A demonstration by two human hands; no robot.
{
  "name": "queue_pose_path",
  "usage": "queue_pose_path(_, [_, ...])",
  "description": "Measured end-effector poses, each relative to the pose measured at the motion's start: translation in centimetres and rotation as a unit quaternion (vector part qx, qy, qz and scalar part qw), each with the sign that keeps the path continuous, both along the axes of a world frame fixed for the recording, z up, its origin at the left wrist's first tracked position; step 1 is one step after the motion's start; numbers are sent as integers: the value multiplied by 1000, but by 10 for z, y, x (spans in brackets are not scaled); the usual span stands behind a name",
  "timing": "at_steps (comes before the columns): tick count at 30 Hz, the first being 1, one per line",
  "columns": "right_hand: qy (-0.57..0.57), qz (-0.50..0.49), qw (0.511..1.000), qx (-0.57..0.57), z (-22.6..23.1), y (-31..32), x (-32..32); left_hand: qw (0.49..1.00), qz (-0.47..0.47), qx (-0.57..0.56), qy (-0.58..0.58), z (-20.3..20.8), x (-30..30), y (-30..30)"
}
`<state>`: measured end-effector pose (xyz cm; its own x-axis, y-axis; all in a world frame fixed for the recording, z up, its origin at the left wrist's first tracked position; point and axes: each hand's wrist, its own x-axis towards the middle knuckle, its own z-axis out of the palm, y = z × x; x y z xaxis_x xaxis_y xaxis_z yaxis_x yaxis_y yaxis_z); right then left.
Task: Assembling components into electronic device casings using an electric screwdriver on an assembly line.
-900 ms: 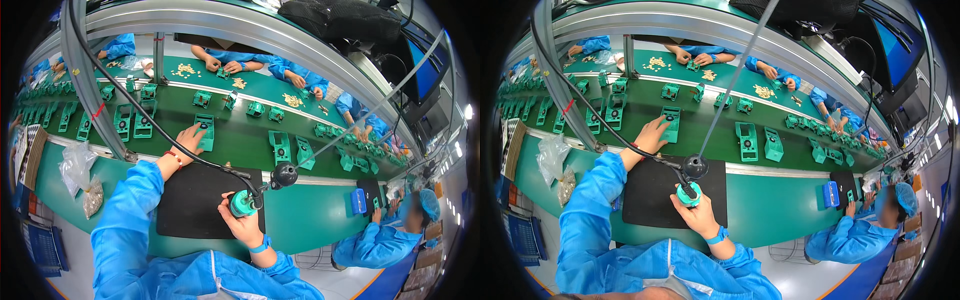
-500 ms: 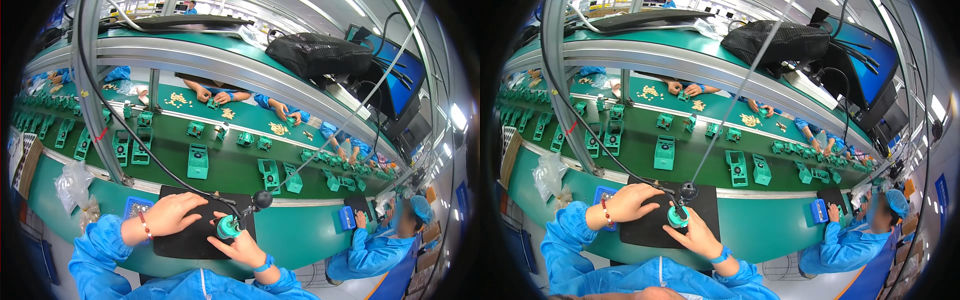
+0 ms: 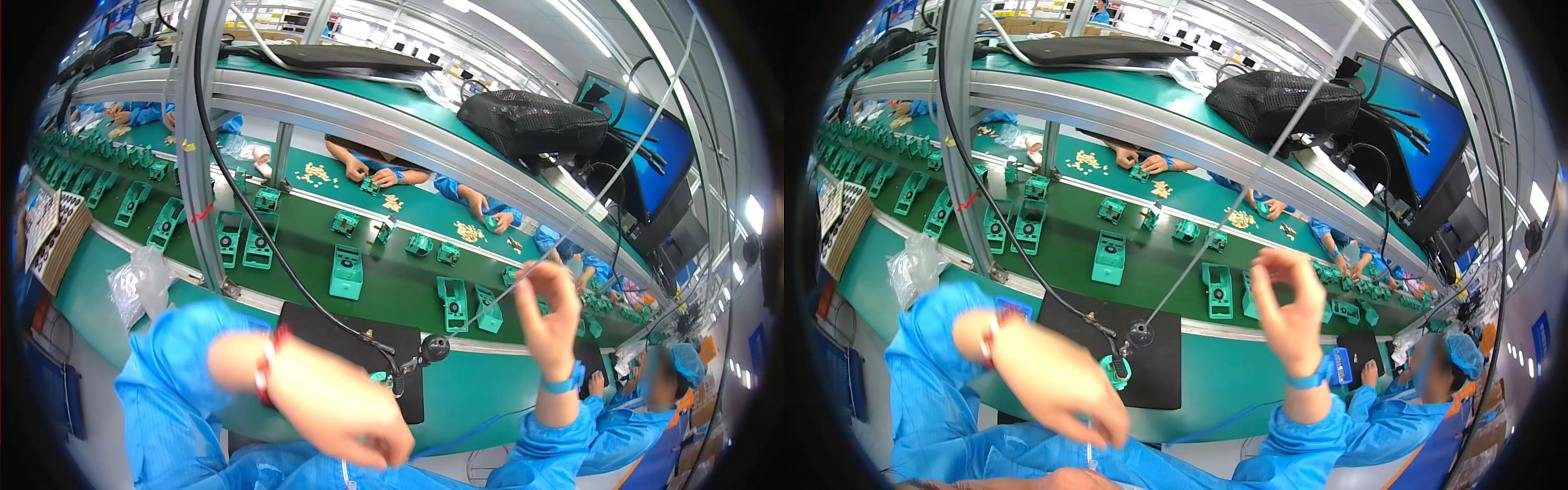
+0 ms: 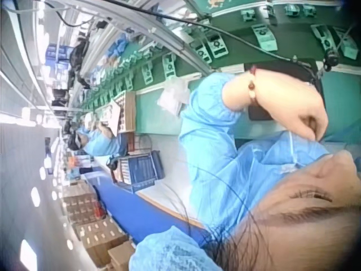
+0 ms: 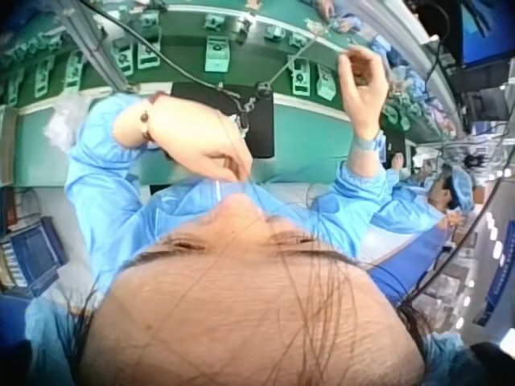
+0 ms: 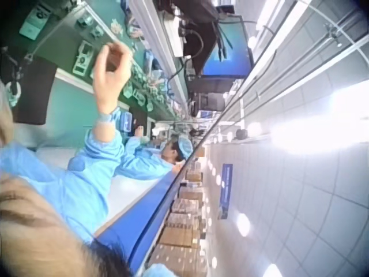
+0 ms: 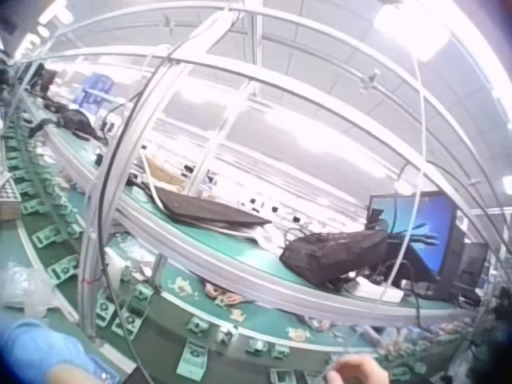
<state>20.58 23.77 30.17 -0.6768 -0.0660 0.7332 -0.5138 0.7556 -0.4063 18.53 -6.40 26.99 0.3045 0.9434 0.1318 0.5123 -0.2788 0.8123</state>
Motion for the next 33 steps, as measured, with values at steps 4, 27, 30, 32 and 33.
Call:
queue_pose_path(4, [1,-19,999,-35,37,29,10,986,108,120,42,89,-45,-37])
queue_pose_path(27, [-40,-63,995,-61,162,122,-19,674,599,297,315,210,-229,187])
queue_pose_path(30, [-35,-86,995,-36,175,128,-21,647,628,356,245,227,-237,191])
queue_pose_path(32, [-8,-100,995,-15,188,135,-23,675,625,350,178,244,-242,188])
queue_pose_path(33, [14,-115,993,-17,194,139,-28,672,621,370,165,252,-246,188])
